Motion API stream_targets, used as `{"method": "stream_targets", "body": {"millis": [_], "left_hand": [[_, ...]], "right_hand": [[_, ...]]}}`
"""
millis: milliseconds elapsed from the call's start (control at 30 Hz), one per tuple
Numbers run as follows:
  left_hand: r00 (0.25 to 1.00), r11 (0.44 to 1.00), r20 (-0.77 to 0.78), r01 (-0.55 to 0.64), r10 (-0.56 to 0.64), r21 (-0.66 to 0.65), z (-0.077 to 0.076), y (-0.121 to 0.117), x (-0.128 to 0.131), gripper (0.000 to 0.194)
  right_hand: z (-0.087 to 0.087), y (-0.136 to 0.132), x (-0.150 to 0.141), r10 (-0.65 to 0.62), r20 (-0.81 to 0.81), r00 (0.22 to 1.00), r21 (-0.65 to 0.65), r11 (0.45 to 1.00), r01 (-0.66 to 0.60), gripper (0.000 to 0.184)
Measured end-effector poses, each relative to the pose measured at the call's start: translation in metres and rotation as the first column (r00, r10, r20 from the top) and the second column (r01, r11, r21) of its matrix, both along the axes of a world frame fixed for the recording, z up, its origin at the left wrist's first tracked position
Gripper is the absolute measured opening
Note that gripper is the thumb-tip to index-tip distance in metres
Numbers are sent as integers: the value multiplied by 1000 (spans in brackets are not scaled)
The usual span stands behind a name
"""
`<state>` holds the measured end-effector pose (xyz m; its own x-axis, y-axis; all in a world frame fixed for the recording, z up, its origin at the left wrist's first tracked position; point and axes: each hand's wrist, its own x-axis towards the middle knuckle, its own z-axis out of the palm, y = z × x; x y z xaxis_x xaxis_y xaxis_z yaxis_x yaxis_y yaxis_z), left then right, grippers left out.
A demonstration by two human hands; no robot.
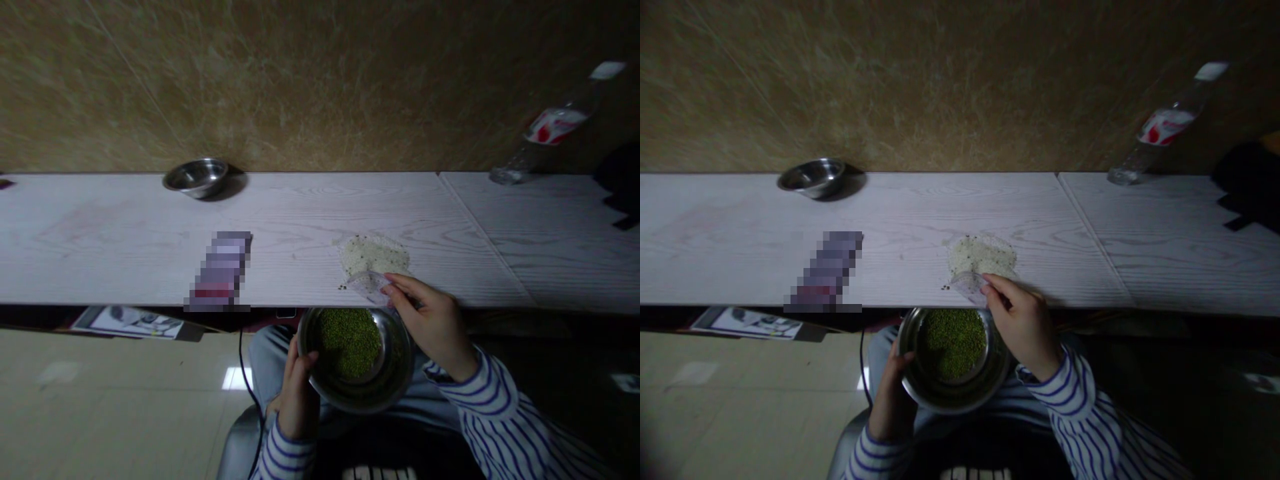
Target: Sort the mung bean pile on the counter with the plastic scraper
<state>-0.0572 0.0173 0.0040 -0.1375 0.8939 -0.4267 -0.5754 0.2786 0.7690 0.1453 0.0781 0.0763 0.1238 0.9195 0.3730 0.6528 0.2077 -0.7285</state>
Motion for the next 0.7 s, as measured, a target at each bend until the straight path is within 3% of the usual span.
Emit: {"method": "stream_targets", "body": {"millis": [433, 700], "left_hand": [[1000, 1000, -6, 2, -2, 27, 2, 3, -6, 50], [996, 998, -66, -64, 65, 22, 20, 5, -1, 44]], "right_hand": [[3, 12, -7, 90, -7, 996, -24, 996, -90, 25], [13, 18, -10, 237, 37, 971, -33, 971, -236, 23]]}}
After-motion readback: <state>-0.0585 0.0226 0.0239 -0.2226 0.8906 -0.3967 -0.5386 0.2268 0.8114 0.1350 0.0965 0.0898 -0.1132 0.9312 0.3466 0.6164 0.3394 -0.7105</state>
